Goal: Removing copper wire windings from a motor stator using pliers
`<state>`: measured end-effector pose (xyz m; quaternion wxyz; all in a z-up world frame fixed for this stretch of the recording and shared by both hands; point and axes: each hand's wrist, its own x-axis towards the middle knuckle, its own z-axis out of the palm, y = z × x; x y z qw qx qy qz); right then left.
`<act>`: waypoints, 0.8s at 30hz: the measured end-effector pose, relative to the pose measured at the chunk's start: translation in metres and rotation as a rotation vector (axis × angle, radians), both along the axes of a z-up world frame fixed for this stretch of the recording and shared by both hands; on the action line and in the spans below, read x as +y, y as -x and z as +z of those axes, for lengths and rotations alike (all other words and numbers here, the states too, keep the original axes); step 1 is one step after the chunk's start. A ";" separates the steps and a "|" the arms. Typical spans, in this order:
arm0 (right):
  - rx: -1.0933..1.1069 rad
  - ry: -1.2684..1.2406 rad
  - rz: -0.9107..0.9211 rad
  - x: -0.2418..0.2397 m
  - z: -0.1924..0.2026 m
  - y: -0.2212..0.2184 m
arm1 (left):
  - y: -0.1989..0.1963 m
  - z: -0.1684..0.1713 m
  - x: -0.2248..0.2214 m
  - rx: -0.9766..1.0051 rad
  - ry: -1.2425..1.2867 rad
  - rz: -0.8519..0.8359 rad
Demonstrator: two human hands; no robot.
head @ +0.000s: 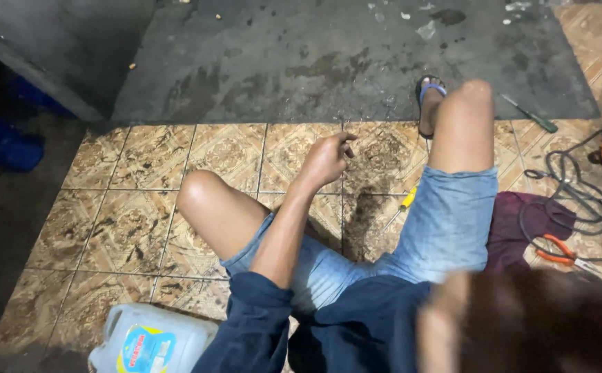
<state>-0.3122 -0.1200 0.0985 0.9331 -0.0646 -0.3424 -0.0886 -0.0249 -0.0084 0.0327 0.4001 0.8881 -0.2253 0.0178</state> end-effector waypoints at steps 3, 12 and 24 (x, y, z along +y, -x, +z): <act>-0.031 -0.025 0.002 -0.028 0.015 -0.087 | -0.006 0.000 0.000 0.202 0.038 0.068; 0.097 1.482 -1.042 -0.053 -0.136 -0.264 | -0.028 -0.042 0.008 0.129 -0.375 -0.076; 0.146 1.884 -1.263 -0.063 -0.164 -0.271 | -0.007 -0.015 0.001 0.147 -0.177 -0.062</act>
